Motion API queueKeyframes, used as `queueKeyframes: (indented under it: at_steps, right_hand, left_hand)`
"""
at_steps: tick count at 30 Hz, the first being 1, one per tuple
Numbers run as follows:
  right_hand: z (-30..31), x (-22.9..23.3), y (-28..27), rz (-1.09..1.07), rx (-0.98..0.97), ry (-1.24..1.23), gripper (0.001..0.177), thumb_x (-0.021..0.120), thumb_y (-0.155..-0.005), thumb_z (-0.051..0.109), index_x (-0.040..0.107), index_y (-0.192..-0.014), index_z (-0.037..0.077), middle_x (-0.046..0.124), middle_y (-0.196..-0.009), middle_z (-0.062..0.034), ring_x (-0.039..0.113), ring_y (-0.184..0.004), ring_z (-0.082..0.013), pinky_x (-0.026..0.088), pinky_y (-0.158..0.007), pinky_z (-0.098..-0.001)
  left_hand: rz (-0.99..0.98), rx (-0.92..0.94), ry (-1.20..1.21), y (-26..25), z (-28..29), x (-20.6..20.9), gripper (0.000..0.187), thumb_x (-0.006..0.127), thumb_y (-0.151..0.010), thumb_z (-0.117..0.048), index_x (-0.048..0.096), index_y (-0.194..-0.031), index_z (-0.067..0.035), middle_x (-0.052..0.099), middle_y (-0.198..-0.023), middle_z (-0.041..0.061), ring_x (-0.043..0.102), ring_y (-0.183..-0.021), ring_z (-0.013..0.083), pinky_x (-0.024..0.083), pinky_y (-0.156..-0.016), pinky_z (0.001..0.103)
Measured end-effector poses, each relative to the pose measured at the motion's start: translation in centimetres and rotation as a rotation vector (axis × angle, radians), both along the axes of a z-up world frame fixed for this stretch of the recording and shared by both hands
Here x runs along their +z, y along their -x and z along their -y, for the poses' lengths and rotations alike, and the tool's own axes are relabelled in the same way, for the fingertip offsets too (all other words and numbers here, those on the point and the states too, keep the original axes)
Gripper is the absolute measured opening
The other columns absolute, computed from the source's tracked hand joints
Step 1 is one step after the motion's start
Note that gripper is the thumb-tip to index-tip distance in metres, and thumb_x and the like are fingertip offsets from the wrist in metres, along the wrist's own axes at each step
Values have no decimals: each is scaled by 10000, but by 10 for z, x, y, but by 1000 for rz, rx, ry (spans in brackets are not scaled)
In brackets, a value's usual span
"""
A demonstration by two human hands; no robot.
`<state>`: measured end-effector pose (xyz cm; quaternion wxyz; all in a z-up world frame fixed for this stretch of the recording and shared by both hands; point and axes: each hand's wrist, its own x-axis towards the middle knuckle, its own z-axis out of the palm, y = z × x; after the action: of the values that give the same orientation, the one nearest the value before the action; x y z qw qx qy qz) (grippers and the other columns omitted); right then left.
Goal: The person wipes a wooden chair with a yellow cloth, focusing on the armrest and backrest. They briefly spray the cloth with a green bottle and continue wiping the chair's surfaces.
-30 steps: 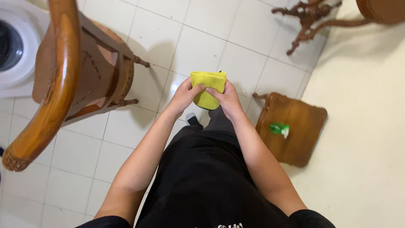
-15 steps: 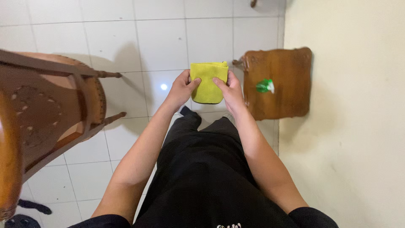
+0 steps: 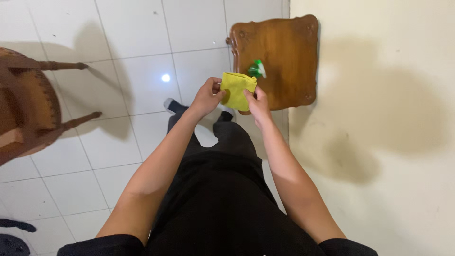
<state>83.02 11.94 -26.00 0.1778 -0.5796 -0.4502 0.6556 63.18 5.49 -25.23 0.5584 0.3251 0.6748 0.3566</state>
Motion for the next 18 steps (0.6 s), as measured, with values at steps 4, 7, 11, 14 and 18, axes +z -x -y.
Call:
queueKeyframes:
  at_steps: [4, 7, 11, 14, 18]
  right_hand:
    - [-4, -36, -39, 51, 6, 55, 319, 627, -1002, 193, 650, -1274, 30, 733, -1127, -60, 677, -994, -131, 543, -873, -308]
    - [-11, -64, -56, 59, 14, 69, 333, 642, -999, 207, 635, -1281, 30, 724, -1107, -63, 679, -972, -141, 558, -846, -311]
    - [-29, -93, -66, 35, -24, 116, 347, 630, -1022, 245, 619, -1302, 41, 688, -1085, -54, 654, -948, -148, 545, -770, -322]
    - [-55, -118, -72, -7, -99, 107, 345, 571, -1037, 263, 620, -1310, 57, 698, -1114, -38, 659, -978, -153, 563, -803, -321]
    - [-80, -155, -79, 192, 75, -335, 326, 615, -1030, 145, 604, -1334, 28, 724, -1235, -90, 701, -1151, -219, 558, -997, -355]
  left_hand:
    - [-2, -16, 101, -46, -10, -37, 399, 700, -931, -165, 592, -1273, 9, 730, -1116, 129, 707, -1012, 210, 564, -896, 349]
    - [69, -67, 228, -64, -18, -62, 363, 734, -936, -214, 663, -1225, -6, 749, -1082, 127, 711, -978, 204, 565, -883, 344]
    - [319, 66, 245, -77, -30, -103, 345, 669, -978, -259, 702, -1227, -22, 765, -1108, 96, 727, -987, 169, 581, -891, 325]
    - [398, 184, 158, -76, -48, -131, 364, 584, -1023, -297, 674, -1259, -33, 753, -1145, 79, 709, -1012, 156, 569, -906, 324]
    - [457, 280, 101, -75, -59, -150, 376, 545, -1059, -307, 630, -1301, -32, 730, -1218, 77, 689, -1094, 157, 545, -969, 331]
